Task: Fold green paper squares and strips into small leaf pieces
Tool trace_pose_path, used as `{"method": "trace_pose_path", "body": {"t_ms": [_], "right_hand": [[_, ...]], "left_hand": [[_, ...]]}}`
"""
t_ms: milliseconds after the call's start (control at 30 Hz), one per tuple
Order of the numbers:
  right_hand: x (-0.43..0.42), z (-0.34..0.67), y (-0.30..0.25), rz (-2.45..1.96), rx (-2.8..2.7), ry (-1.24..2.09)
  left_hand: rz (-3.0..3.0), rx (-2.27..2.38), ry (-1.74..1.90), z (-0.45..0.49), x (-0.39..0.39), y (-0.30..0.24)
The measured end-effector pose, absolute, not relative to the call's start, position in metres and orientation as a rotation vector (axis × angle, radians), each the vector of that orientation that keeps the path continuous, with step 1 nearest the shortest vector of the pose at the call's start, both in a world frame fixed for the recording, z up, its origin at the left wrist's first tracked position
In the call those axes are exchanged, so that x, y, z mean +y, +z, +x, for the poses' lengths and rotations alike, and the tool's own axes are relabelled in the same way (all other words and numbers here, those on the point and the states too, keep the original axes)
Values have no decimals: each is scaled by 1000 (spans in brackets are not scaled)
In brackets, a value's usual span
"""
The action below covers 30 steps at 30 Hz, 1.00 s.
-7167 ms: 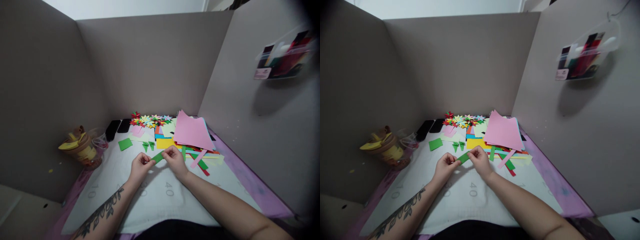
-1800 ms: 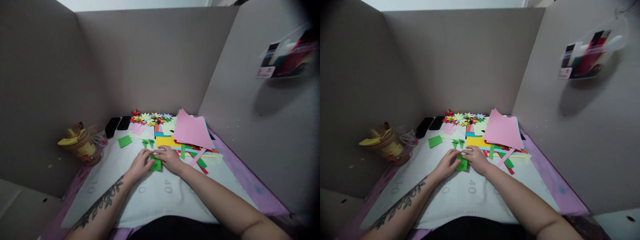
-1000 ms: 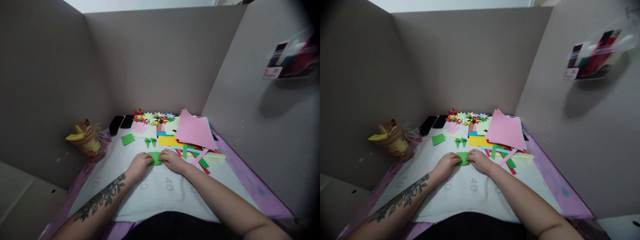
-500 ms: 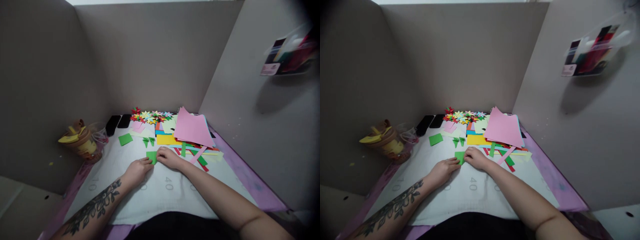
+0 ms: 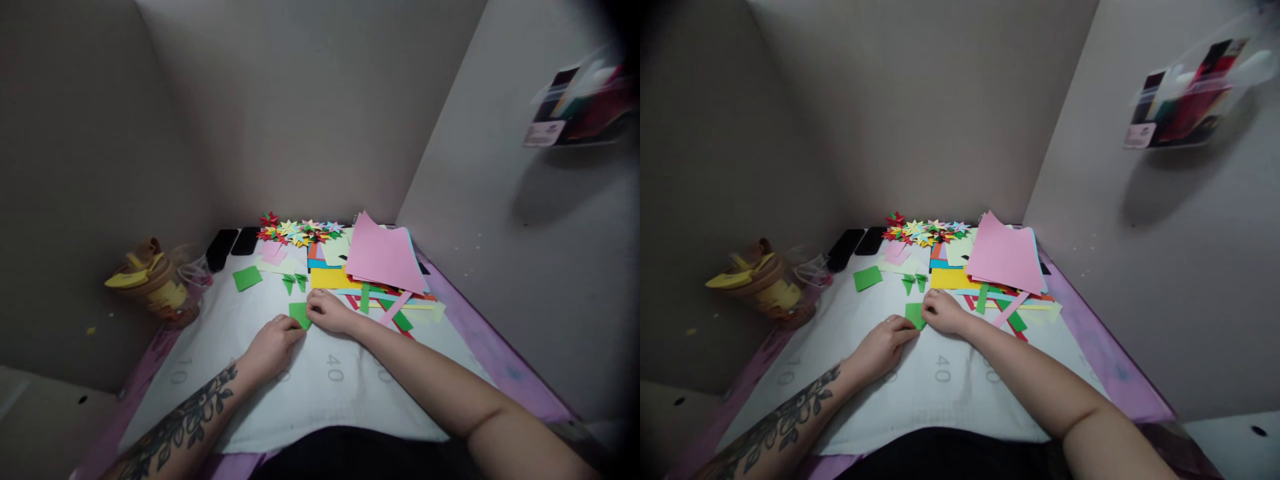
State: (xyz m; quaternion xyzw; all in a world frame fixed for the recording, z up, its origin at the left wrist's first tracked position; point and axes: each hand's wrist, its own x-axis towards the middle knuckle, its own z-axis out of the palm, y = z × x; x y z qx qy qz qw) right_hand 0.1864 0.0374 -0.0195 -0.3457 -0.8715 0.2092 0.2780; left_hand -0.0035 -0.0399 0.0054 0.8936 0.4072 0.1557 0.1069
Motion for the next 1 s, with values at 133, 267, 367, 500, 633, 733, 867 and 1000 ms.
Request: {"method": "trace_pose_path", "body": {"t_ms": [133, 267, 367, 500, 633, 733, 867, 1000], "right_hand": [[34, 199, -13, -769, -2349, 696], [36, 207, -12, -673, -2419, 749], [41, 209, -15, -670, -2421, 738], [43, 206, -17, -732, -2386, 695], [42, 198, -18, -854, -2387, 614], [41, 192, -19, -891, -2392, 571], [41, 187, -22, -913, -2386, 541], [41, 183, -25, -966, -2359, 544]], "left_hand": [[2621, 1198, 474, -3, -40, 5], [2630, 1205, 530, -4, -39, 5], [2668, 1187, 527, -4, -39, 6], [2680, 1203, 462, -2, -41, 8], [2677, 1210, 443, -2, -41, 8], [2681, 1208, 428, -2, -41, 8], [2700, 1233, 386, -1, -41, 8], [2721, 1246, 326, 0, -41, 8]]}}
